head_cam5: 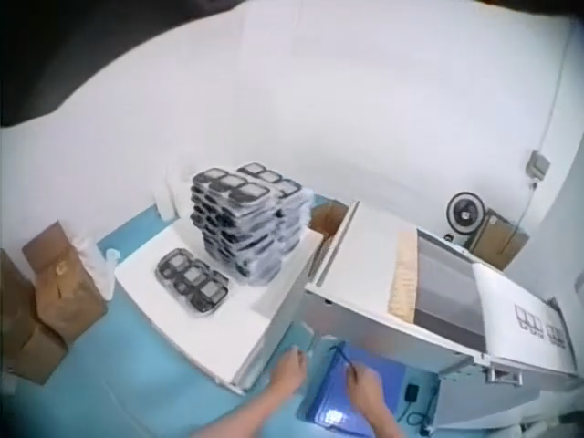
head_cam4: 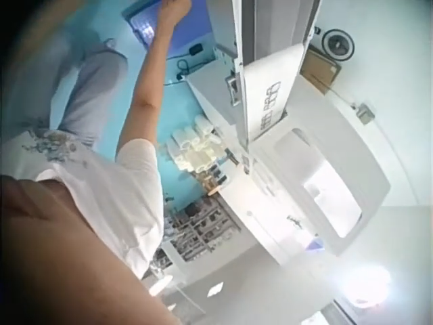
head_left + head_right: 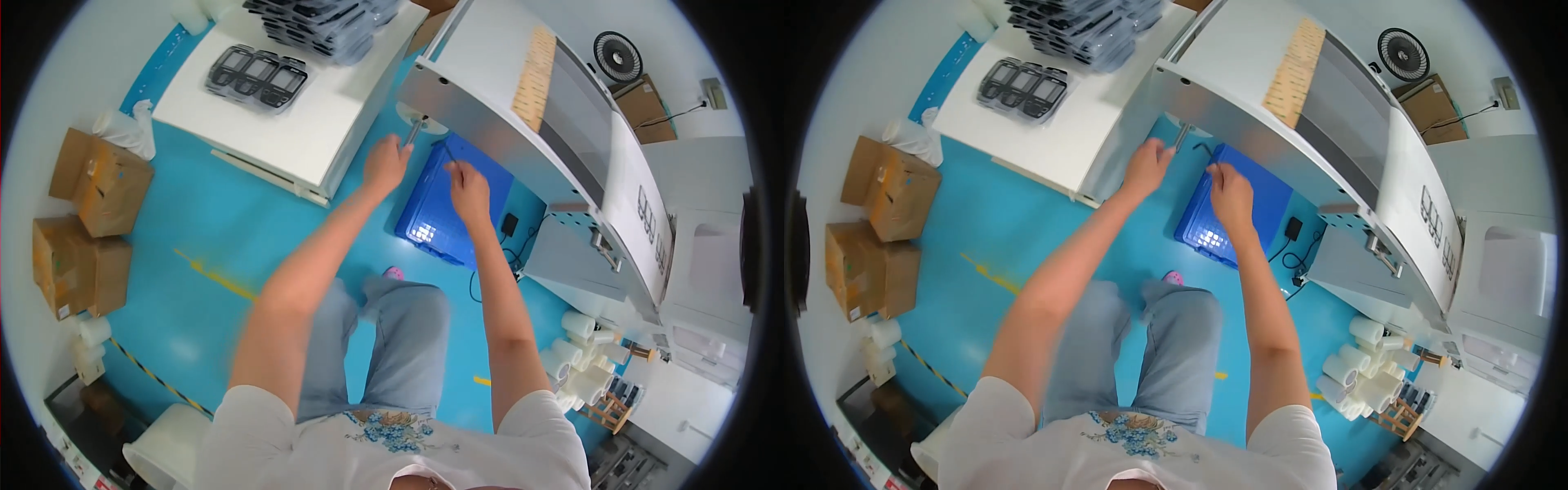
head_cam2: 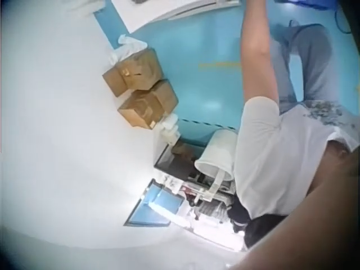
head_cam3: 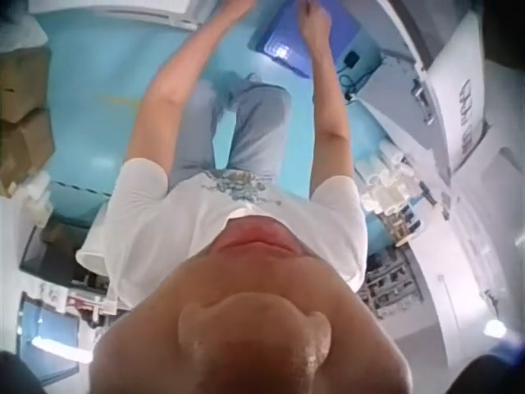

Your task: Manually assembling small parts by picking them from a tray and placing them onto an assembly template board.

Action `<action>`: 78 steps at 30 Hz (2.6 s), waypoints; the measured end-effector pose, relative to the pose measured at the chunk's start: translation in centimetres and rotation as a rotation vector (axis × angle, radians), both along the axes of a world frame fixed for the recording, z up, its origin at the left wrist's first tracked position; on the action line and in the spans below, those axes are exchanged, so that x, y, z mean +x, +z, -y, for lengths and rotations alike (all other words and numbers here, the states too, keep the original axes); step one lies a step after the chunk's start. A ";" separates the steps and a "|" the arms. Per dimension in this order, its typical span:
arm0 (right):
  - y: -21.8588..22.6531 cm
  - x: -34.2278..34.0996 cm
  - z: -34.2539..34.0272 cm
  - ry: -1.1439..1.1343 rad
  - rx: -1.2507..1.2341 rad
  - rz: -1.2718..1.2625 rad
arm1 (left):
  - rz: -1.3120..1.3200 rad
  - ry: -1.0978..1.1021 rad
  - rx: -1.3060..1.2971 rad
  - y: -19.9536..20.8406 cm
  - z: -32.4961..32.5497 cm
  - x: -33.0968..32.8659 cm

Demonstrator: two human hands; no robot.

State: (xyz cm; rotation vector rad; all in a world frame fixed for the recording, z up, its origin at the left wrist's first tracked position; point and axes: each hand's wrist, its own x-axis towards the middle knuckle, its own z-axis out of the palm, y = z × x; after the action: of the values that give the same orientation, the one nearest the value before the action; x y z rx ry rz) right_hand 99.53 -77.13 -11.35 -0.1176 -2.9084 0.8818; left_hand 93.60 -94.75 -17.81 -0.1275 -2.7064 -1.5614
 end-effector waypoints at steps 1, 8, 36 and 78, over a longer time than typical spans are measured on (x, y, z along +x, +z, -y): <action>-1.5 -1.9 0.4 -0.002 0.004 -0.014 | -0.014 -0.002 0.004 -2.4 -0.4 -2.4; -7.1 -6.4 0.7 -0.100 0.047 -0.272 | 0.711 0.017 0.750 -8.7 -3.8 -10.0; -8.1 -8.5 2.0 -0.030 0.294 -0.309 | 0.957 -0.263 1.642 -11.1 -3.2 -12.5; -4.9 -7.7 -1.0 -0.082 -0.432 0.151 | 0.860 -0.259 1.367 -9.0 -3.5 -10.4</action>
State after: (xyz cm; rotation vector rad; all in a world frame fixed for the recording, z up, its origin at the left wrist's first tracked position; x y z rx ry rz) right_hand 91.81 -76.12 -16.29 -0.3457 -2.7660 1.5306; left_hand 83.21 -91.29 -26.77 0.2836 -1.1858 -3.6814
